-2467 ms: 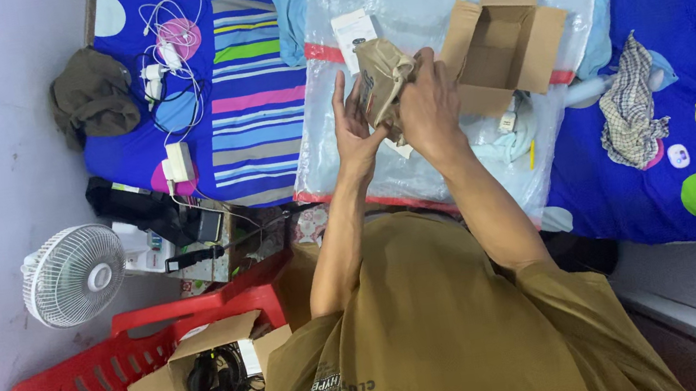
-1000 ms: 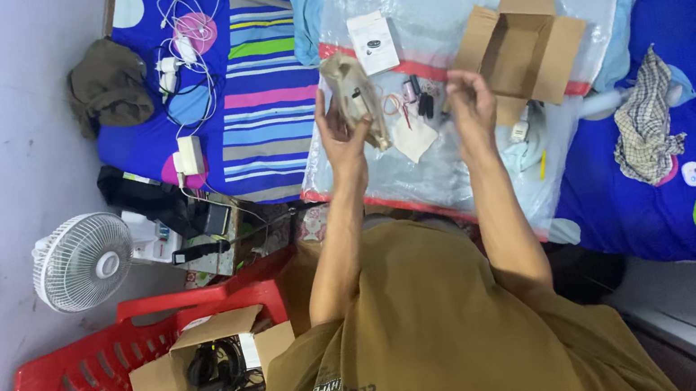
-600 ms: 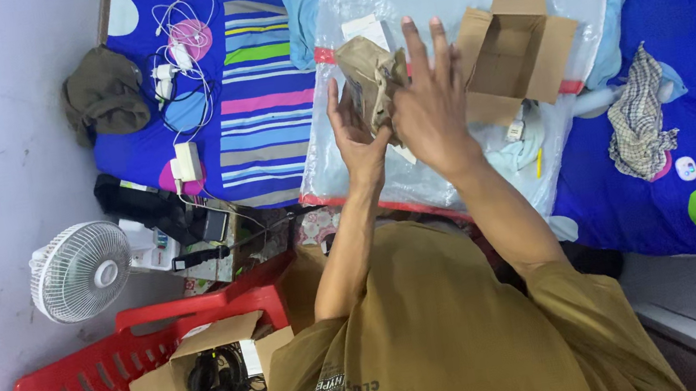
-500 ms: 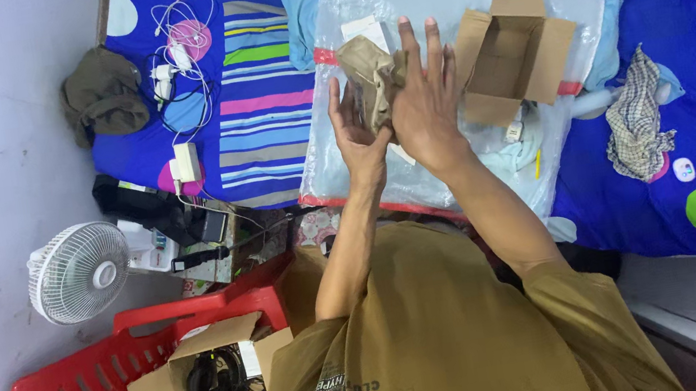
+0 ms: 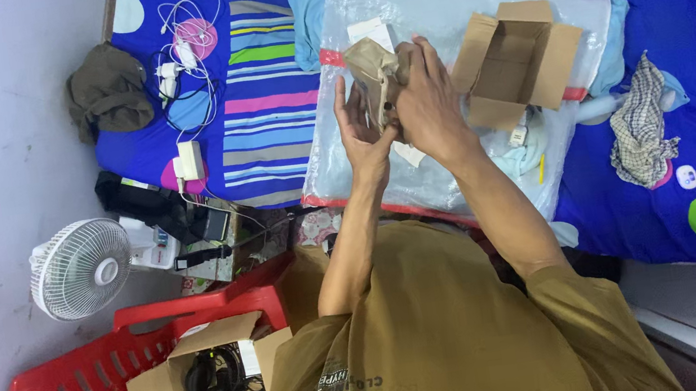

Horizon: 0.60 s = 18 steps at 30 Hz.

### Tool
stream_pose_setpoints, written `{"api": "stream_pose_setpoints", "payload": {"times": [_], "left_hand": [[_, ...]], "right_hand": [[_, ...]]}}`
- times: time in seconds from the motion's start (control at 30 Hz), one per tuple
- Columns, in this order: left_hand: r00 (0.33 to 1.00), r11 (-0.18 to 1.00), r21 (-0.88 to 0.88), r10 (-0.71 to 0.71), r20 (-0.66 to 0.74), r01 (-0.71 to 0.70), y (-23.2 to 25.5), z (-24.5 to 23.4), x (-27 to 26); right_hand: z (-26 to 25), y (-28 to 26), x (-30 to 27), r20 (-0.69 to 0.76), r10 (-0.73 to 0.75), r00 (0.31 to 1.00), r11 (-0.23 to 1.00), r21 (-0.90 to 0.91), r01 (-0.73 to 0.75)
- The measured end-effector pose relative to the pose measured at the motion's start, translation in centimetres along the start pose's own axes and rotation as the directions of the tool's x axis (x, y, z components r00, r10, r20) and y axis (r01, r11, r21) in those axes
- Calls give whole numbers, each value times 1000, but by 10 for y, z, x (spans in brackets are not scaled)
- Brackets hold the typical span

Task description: The person unpacks a small cardboard box containing sewing supplies on a bed. They remove a small fabric pouch, a white box, and several spools of thread, placing them on the bed. They then use yellow scissors to cut a red thread and handle a white string.

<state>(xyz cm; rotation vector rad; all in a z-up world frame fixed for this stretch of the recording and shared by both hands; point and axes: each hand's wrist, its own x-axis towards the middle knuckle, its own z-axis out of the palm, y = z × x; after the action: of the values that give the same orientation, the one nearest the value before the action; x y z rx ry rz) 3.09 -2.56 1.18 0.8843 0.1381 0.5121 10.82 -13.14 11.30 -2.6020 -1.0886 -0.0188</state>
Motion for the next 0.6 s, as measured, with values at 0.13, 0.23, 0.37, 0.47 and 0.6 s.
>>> {"api": "stream_pose_setpoints", "payload": {"times": [0.13, 0.23, 0.37, 0.47, 0.6], "left_hand": [[1000, 998, 62, -9, -2, 9, 9, 3, 1], [1000, 997, 68, -22, 17, 21, 11, 1, 3], [993, 994, -5, -112, 30, 112, 0, -12, 5], [981, 978, -75, -195, -8, 193, -19, -24, 10], [937, 948, -105, -314, -151, 300, -43, -49, 23]], "right_hand": [[-7, 3, 3, 31, 0, 1000, 1000, 21, 0], [-8, 5, 2, -41, -50, 998, 995, 84, 53], [-9, 7, -4, -130, -19, 991, 970, 240, 50], [-13, 11, -7, -203, 35, 979, 939, 341, 37], [-11, 27, -9, -325, 30, 945, 900, 420, 116]]}}
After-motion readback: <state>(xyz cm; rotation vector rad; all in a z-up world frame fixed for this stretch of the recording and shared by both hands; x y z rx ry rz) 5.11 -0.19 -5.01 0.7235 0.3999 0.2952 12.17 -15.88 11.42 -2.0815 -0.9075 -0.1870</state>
